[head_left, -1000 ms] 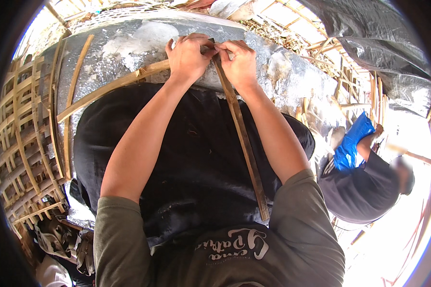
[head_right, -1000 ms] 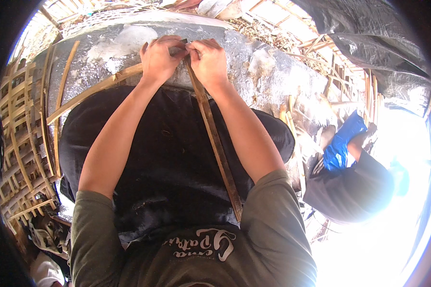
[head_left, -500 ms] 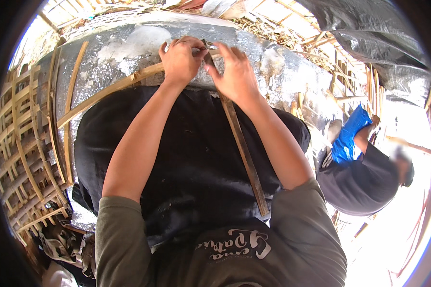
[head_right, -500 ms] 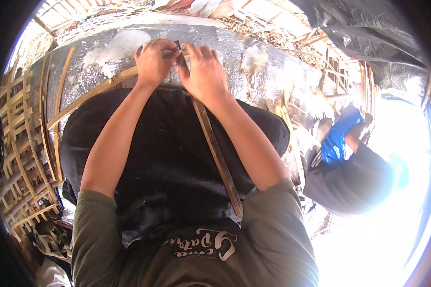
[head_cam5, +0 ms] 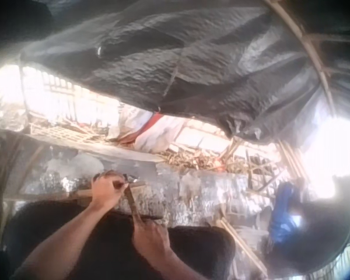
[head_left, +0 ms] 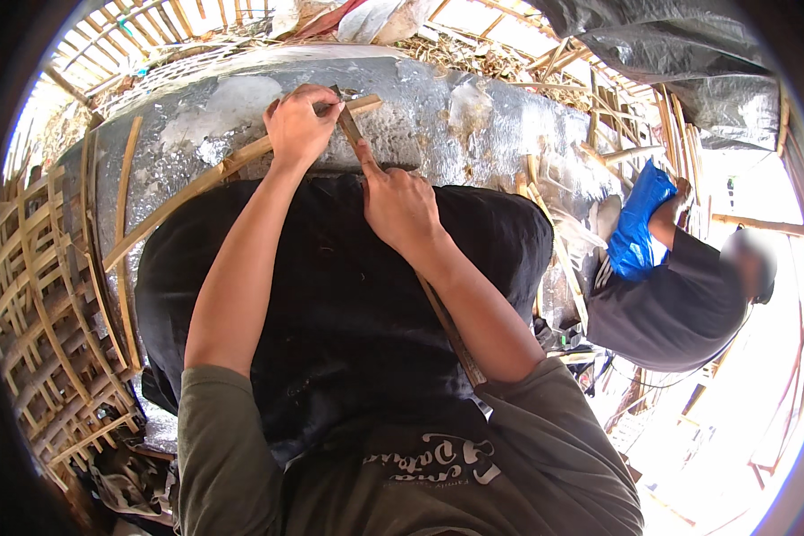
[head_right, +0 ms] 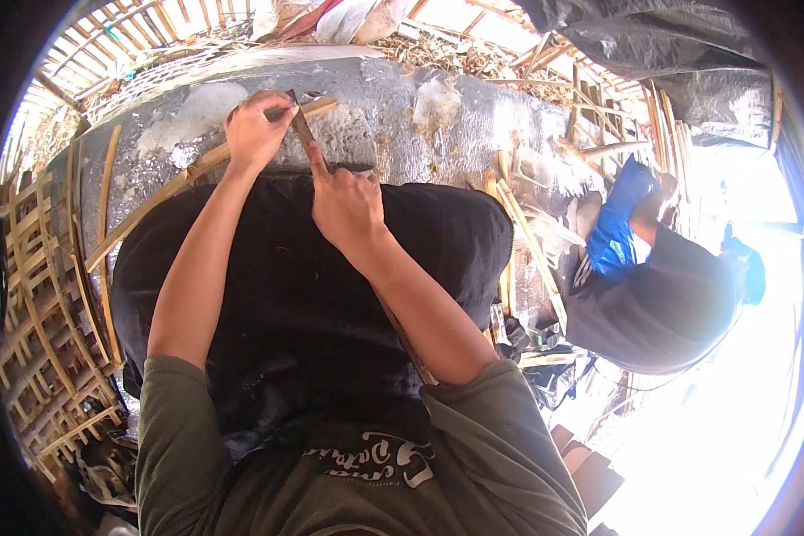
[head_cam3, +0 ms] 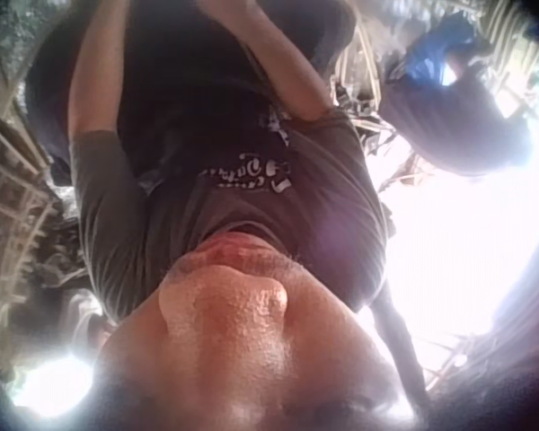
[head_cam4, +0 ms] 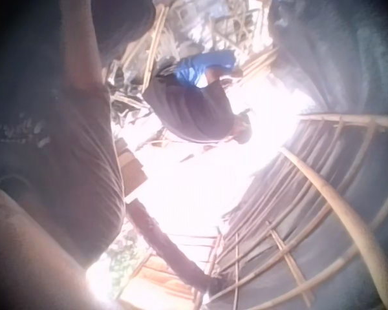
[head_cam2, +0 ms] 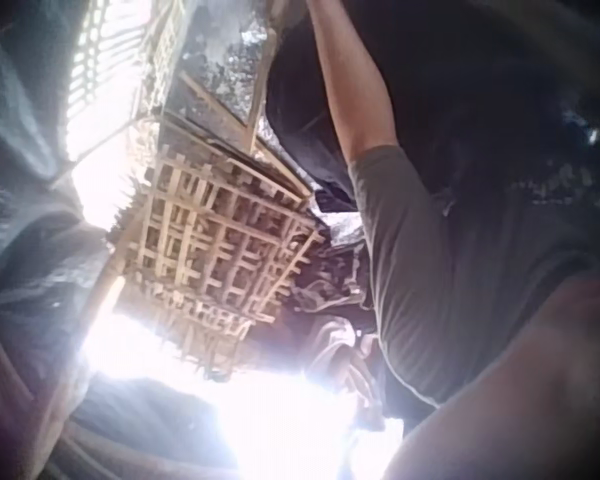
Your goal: The person uses a machete to shave and smooth a thin bamboo strip, then places it on a work surface and hammers nails to secure it to a bamboo frame.
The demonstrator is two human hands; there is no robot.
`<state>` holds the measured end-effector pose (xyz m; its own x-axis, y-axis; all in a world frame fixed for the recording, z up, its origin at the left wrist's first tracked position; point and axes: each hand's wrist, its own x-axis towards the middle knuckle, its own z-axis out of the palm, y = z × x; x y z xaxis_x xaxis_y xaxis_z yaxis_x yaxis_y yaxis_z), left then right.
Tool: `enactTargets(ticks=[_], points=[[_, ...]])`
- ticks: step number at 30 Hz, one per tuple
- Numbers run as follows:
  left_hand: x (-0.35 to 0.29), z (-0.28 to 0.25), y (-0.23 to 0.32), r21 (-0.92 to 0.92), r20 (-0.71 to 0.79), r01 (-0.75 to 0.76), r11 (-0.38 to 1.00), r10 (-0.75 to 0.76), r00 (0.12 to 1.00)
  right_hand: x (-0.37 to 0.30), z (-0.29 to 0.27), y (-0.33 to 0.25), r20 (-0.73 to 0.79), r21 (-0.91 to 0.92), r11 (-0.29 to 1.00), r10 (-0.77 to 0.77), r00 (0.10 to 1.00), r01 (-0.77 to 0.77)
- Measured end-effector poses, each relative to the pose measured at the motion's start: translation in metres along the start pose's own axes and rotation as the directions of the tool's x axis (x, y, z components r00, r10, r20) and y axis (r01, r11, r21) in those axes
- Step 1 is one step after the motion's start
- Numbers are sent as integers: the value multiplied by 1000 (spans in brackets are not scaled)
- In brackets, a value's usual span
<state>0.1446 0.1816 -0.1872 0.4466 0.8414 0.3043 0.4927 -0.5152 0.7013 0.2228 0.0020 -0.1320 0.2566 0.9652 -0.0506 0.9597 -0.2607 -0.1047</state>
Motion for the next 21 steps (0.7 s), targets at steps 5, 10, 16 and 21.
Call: enactTargets(ticks=[5,10,16,21], points=[[0,1,-5,-64,-2,63,996,-63,998,-3,2,-2,-48,14,1000,-6,999,6],[6,0,-11,-206,-22,105,973,-112,993,-5,6,-2,-93,10,1000,6,996,-5],[8,-5,-2,-391,-6,175,904,-192,981,-5,8,-3,-95,69,997,34,995,-27],[10,-6,-6,-442,1,160,883,-178,984,-5,11,-5,-102,28,999,37,994,-35]])
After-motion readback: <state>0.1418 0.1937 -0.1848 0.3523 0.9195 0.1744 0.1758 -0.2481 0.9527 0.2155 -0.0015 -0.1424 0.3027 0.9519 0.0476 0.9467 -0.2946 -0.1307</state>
